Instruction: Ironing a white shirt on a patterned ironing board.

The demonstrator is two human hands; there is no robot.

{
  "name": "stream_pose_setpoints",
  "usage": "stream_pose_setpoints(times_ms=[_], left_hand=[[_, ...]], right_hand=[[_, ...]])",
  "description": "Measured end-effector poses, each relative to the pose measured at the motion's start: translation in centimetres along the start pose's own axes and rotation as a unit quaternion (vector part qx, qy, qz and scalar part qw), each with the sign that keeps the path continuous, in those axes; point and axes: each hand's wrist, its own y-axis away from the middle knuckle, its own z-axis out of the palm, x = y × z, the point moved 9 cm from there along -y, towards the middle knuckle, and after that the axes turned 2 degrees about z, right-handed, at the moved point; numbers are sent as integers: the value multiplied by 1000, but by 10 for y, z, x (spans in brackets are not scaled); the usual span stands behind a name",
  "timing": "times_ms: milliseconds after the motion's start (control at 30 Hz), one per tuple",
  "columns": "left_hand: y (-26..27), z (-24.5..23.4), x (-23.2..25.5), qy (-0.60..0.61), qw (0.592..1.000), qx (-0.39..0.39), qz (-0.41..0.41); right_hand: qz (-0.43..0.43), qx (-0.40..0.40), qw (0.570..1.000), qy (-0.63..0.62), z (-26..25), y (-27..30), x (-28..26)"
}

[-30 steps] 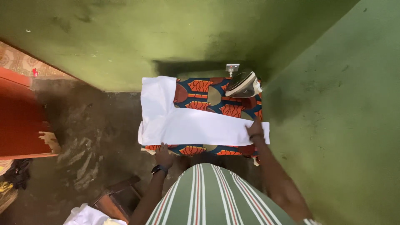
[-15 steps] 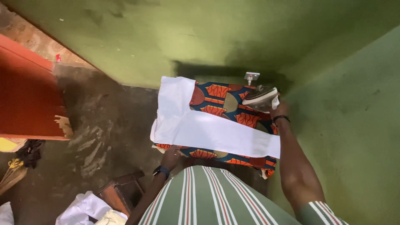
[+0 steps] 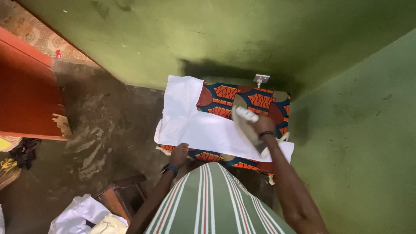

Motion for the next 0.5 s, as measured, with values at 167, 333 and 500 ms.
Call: stream_pose_setpoints(times_ms=[167,333,500], left_hand=[[-4,10,13,-12,998,21,65],[-8,4,7,-43,999,7,-12],[-37,-11,1,-157,986,-45,39]], right_hand=[[-53,-20,998,-4,122,-7,-4],[-64,-54,995,-51,169,12,-60],[11,-12,997,-79,205,-22,-87]])
